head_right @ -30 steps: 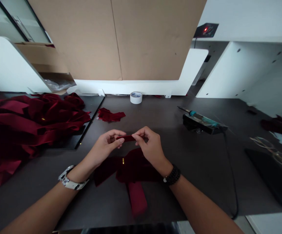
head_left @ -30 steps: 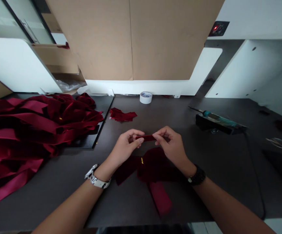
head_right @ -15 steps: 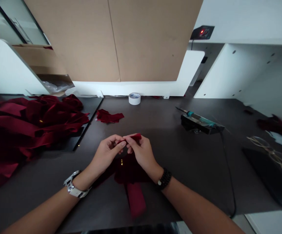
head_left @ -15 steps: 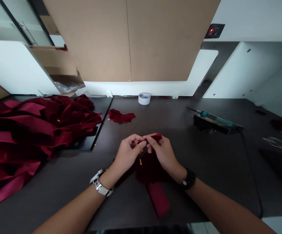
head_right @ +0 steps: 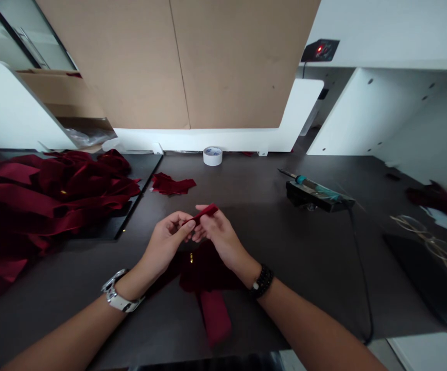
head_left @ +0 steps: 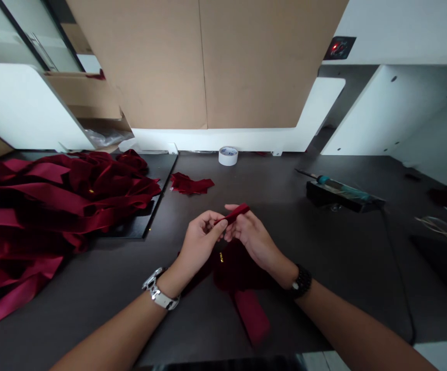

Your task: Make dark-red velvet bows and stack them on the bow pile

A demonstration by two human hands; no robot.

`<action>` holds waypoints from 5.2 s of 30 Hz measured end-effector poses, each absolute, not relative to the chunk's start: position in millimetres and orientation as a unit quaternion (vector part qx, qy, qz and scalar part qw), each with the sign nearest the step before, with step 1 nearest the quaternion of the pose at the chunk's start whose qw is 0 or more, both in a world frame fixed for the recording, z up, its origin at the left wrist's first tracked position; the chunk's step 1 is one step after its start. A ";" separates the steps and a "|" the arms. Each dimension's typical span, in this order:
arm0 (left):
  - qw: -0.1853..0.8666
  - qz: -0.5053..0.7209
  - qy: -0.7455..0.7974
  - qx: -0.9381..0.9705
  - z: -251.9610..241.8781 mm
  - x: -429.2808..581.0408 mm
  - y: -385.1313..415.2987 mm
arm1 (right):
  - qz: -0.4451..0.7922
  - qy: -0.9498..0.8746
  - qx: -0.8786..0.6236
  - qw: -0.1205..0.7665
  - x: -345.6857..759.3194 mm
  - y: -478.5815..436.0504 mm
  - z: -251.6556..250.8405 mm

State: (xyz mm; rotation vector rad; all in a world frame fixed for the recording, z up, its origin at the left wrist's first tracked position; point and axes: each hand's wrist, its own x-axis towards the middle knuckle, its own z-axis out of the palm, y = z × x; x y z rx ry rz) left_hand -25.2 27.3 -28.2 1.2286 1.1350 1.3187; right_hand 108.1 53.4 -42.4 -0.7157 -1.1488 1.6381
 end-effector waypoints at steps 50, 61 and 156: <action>0.673 0.281 0.471 0.495 -12.4 -46.7 26.8 | 0.524 -0.754 -0.322 0.229 146.8 67.1 -6.3; 0.631 0.287 0.470 0.546 -21.7 -46.5 28.8 | 0.504 -0.764 -0.329 0.232 144.4 67.2 -13.1; 0.600 0.383 0.509 0.483 -10.1 -48.4 35.9 | -0.051 -0.891 -0.174 0.417 140.3 57.1 -26.3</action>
